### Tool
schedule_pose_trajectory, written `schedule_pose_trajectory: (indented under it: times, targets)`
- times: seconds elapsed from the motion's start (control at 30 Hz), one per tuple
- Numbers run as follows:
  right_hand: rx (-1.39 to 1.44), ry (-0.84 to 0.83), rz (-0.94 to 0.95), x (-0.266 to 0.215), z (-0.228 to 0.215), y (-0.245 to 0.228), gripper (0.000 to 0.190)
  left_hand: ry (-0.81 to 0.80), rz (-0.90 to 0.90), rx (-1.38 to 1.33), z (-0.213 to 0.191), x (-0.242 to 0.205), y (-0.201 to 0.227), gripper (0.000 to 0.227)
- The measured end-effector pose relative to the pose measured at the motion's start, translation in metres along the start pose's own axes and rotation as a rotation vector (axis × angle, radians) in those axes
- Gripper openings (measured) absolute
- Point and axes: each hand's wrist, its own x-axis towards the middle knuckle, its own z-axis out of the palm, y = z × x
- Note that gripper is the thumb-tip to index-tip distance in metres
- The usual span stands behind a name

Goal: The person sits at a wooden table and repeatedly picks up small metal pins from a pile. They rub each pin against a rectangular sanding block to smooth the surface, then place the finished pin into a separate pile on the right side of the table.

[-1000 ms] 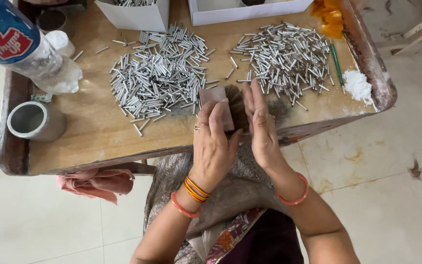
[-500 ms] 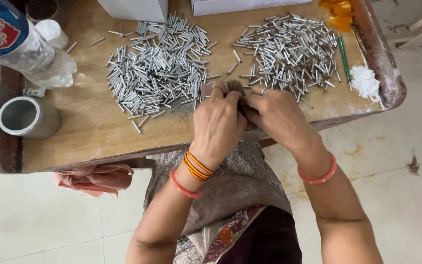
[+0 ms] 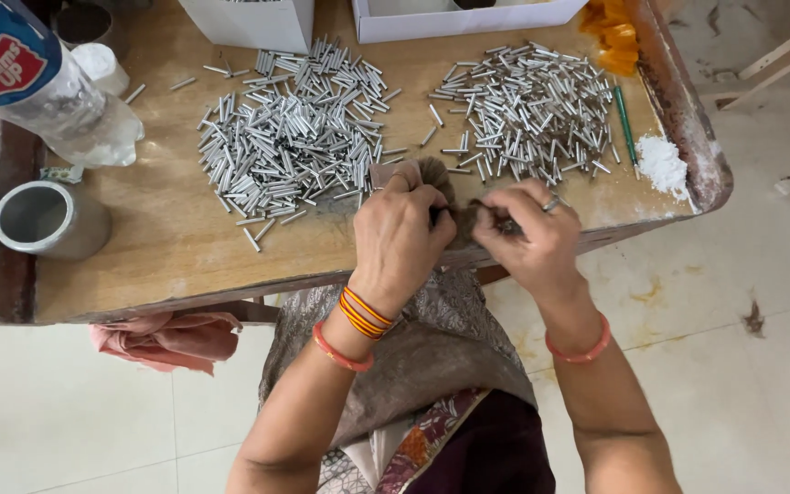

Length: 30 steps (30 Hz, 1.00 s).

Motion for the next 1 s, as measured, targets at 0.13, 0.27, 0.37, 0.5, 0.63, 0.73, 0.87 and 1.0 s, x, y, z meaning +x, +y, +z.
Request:
schedule_pose_trajectory:
  times: [0.13, 0.27, 0.37, 0.5, 0.63, 0.73, 0.87, 1.0]
  targets:
    - [-0.098, -0.199, 0.130, 0.011, -0.033, -0.013, 0.016, -0.063, 0.029, -0.140, -0.029, -0.002, 0.016, 0.040]
    - [-0.276, -0.527, 0.134, 0.022, -0.048, -0.019, 0.020, -0.043, 0.090, -0.117, -0.031, -0.009, 0.023, 0.066]
    - [-0.230, -0.575, 0.099, 0.023, -0.048, -0.016, 0.030, -0.008, 0.039, -0.230, -0.046, -0.024, 0.035, 0.059]
    - [-0.274, -0.498, 0.065, -0.007, -0.040, -0.009, 0.014, 0.117, -0.118, -0.528, -0.053, -0.074, 0.029, 0.028]
    - [-0.246, -0.400, -0.159, -0.018, -0.043, -0.024, 0.014, 0.116, -0.340, -1.169, -0.014, -0.099, 0.021, 0.022]
    - [-0.151, -0.315, -0.199, -0.013, -0.053, -0.042, 0.023, -0.071, -0.386, -1.301, -0.005, -0.084, 0.033, 0.055]
    - [-0.180, -0.221, -0.338, -0.014, -0.057, -0.060, 0.026, 0.025, -0.453, -1.498, 0.010, -0.083, 0.038, 0.058]
    - [-0.074, -0.126, -0.184, -0.025, -0.039, -0.072, 0.024, 0.147, -0.555, -1.585, 0.006, -0.087, 0.038, 0.050]
